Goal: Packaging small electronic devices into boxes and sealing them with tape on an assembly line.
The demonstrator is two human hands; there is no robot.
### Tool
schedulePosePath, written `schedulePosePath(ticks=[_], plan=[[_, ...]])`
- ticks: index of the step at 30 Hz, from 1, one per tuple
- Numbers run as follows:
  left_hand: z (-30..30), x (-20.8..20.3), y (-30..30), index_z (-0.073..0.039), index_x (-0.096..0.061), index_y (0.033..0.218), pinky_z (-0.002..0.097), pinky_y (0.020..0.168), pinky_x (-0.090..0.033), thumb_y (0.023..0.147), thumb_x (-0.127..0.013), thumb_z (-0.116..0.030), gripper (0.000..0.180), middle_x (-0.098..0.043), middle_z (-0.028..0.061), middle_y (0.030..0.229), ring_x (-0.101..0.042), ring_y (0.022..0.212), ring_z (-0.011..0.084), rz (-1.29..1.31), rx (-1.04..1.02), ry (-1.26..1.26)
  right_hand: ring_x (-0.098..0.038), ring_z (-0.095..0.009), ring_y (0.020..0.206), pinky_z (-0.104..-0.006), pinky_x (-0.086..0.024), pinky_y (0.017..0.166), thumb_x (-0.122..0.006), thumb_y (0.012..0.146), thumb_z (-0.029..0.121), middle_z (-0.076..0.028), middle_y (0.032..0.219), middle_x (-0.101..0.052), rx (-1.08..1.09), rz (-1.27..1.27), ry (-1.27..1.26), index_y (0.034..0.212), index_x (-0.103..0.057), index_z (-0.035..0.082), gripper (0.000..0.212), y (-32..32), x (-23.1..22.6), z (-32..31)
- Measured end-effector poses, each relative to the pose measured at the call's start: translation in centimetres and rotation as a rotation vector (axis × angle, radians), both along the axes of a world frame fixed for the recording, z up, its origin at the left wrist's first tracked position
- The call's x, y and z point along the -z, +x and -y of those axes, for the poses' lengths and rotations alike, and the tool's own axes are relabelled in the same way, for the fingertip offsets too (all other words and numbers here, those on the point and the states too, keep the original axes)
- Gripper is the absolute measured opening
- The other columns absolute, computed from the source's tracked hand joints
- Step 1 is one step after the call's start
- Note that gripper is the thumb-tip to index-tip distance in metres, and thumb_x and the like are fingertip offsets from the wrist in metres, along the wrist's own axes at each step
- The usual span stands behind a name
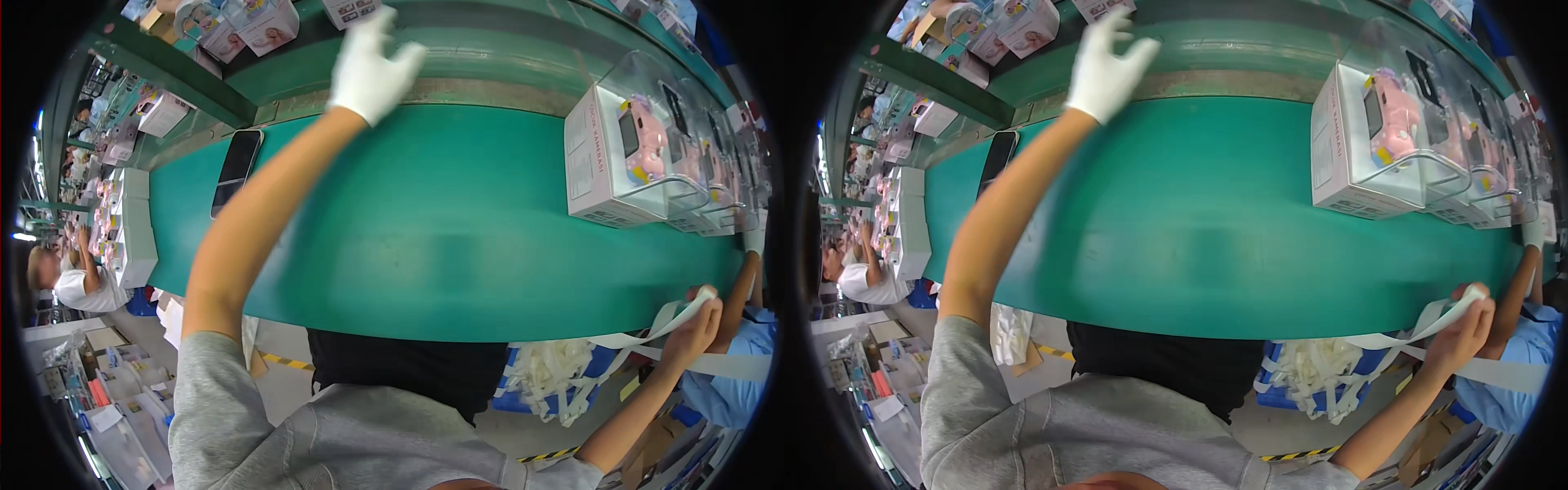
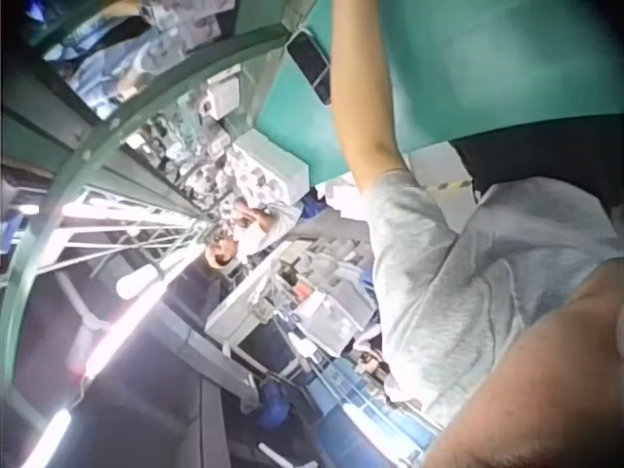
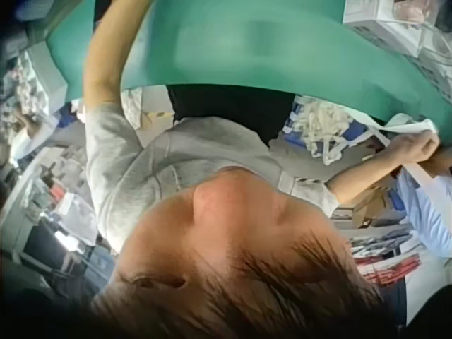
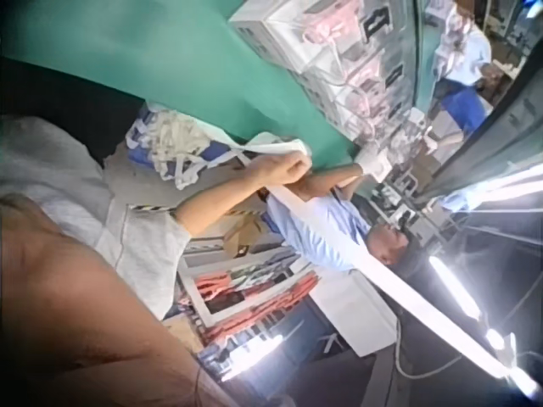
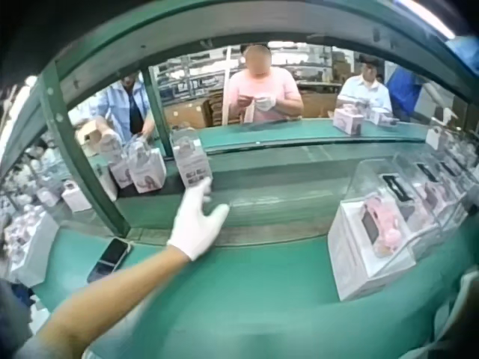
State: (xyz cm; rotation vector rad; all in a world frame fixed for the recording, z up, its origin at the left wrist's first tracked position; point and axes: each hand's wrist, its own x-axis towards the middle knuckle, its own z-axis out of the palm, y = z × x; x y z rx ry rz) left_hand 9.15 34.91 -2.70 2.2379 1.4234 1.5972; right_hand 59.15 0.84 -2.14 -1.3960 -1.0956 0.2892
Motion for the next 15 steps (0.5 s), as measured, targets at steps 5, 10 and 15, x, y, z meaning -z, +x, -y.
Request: schedulePosePath(ticks=[5, 10, 15], plan=[[-9.3, -3.1, -8.4, -0.006, -0.053, 0.138, 0.0423, 0.085, -0.053, 0.089, -0.068, -0.029, 0.057, -0.068, 0.0199, 0.102, -0.067, 0.092, 0.0346, -0.47, -0.336, -0.206, -0.05, -0.017, 0.071, -0.0342, -0.041, 0.073, -0.058, 0.102, 0.023, -0.01, 0.082, -0.057, -0.45, 0.037, -0.06, 0.087, -0.049, 0.005, 0.025, -12.6, -0.3, -1.3], [-11.3, -5.2, -9.0, -0.007, -0.053, 0.139, 0.0486, 0.084, -0.053, 0.092, -0.06, -0.028, 0.052, -0.07, 0.0231, 0.099, -0.068, 0.091, 0.0401, -0.326, 0.422, -0.204, -0.051, -0.019, 0.074, -0.0342, -0.04, 0.071, -0.06, 0.1, 0.02, -0.012, 0.084, -0.061, -0.457, -0.054, -0.146, 0.086, -0.05, 0.004, 0.023, -15.0, 1.6, -2.4], [-16.6, -5.0, -6.2, -0.01, -0.072, 0.102, 0.051, 0.084, -0.054, 0.092, -0.057, -0.029, 0.026, -0.072, 0.0229, 0.095, -0.071, 0.091, 0.0392, -0.758, -0.498, -0.093, -0.053, -0.02, 0.082, -0.0348, -0.043, 0.078, -0.06, 0.099, 0.017, -0.013, 0.09, -0.061, -0.401, -0.086, -0.168, 0.089, -0.051, 0.002, 0.02, -14.8, 2.3, -2.1]])
